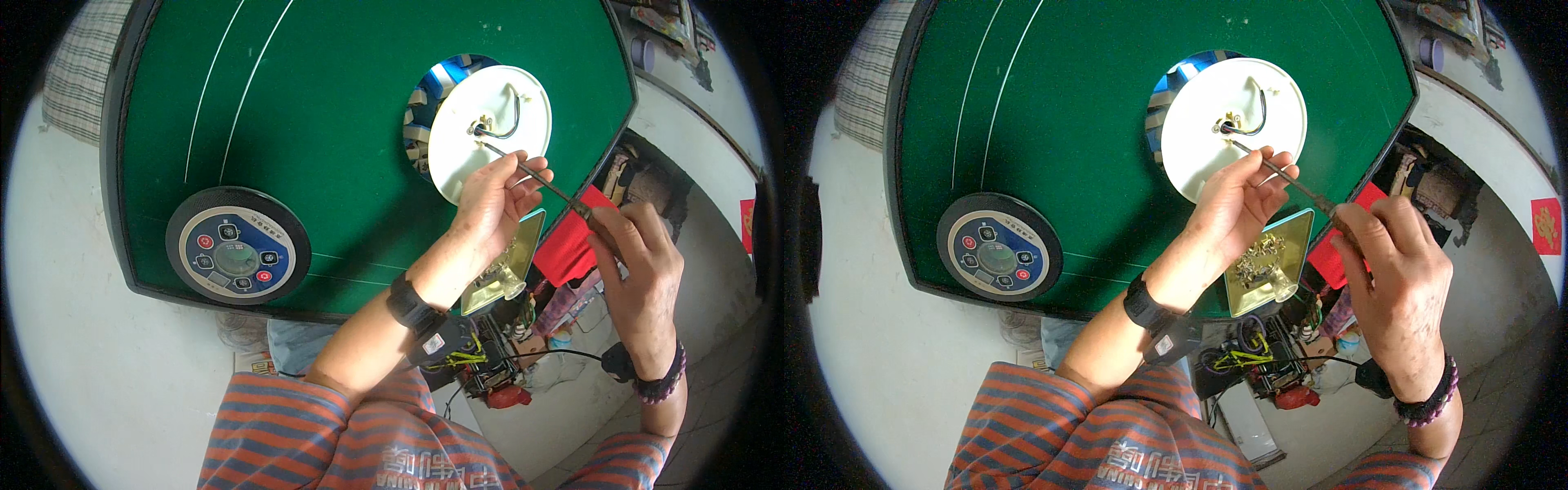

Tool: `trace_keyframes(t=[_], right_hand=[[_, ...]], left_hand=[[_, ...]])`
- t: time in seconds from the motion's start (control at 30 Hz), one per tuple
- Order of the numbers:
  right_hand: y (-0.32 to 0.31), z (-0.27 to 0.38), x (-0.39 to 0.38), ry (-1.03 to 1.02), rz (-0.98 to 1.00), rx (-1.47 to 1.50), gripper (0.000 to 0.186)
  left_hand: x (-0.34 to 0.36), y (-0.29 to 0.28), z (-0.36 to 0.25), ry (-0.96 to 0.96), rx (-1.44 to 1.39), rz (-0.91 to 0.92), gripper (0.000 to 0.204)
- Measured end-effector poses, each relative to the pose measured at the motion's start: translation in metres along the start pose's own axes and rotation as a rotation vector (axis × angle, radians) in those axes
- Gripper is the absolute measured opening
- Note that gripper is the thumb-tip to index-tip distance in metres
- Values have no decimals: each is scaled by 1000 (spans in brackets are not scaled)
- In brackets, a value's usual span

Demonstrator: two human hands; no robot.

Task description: The person picks up and organizes small metal screws from a tray and uses a screwdriver to secure them into a white circular electronic component on a green table.

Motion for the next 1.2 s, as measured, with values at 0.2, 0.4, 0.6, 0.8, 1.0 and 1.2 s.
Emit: trace_keyframes(t=[0.2,0.4,0.6,0.8,1.0,1.2], right_hand=[[1,-2,-3,86,-32,119,35],[6,-12,-11,109,-36,195,24],[8,-13,-17,140,-39,236,26],[20,-24,-32,159,-118,315,29],[27,-32,-43,122,-219,358,27],[44,-49,-57,137,-266,422,26]], left_hand=[[5,-1,3,15,29,-47,22],[9,-1,2,41,35,-32,24],[-27,4,3,18,494,-60,25],[-59,47,-57,818,2169,-145,11],[-12,44,-58,993,2678,-130,5],[13,37,-50,1017,2838,-43,10]])
Point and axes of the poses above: each hand's wrist, its own x-axis towards the middle knuckle, its own y-axis out of the palm, z = x × y, the point moved 4 cm from there along x, towards the middle knuckle, and after that the axes turned 2 degrees about x, right-handed, at the moved point
